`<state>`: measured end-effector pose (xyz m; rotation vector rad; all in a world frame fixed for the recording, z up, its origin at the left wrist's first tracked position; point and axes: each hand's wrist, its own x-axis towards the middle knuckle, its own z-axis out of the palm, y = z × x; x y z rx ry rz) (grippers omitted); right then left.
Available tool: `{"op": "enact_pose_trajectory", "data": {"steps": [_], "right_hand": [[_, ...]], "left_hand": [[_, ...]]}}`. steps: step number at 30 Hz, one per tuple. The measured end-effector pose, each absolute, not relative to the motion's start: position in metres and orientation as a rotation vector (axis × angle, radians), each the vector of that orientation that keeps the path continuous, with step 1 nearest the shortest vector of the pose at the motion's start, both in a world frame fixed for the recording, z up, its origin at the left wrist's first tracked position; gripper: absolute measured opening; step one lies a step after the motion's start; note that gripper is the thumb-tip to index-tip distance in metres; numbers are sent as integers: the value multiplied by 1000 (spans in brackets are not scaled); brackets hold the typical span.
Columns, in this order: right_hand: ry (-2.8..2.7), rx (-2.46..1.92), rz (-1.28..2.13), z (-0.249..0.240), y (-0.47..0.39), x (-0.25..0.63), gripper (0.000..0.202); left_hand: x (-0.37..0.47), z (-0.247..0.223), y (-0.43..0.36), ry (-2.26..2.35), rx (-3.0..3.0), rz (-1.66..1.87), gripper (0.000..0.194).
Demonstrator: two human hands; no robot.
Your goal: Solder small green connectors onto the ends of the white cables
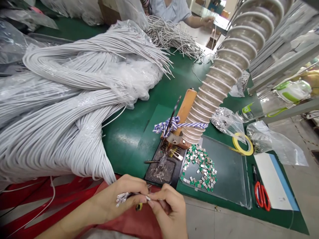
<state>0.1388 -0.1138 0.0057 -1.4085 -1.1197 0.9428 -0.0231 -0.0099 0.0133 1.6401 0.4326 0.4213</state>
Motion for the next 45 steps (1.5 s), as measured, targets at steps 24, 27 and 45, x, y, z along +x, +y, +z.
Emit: {"op": "enact_pose_trajectory", "data": {"steps": [24, 27, 45], "right_hand": [[-1260, -2000, 293, 4, -100, 190, 13], [-1224, -2193, 204, -1, -93, 209, 23], [-794, -1951, 501, 4, -111, 199, 21]], "left_hand": [[-9, 1, 13, 465, 1476, 421, 11], [-8, 0, 14, 438, 1480, 499, 10], [-5, 6, 9, 533, 1508, 571, 14]]}}
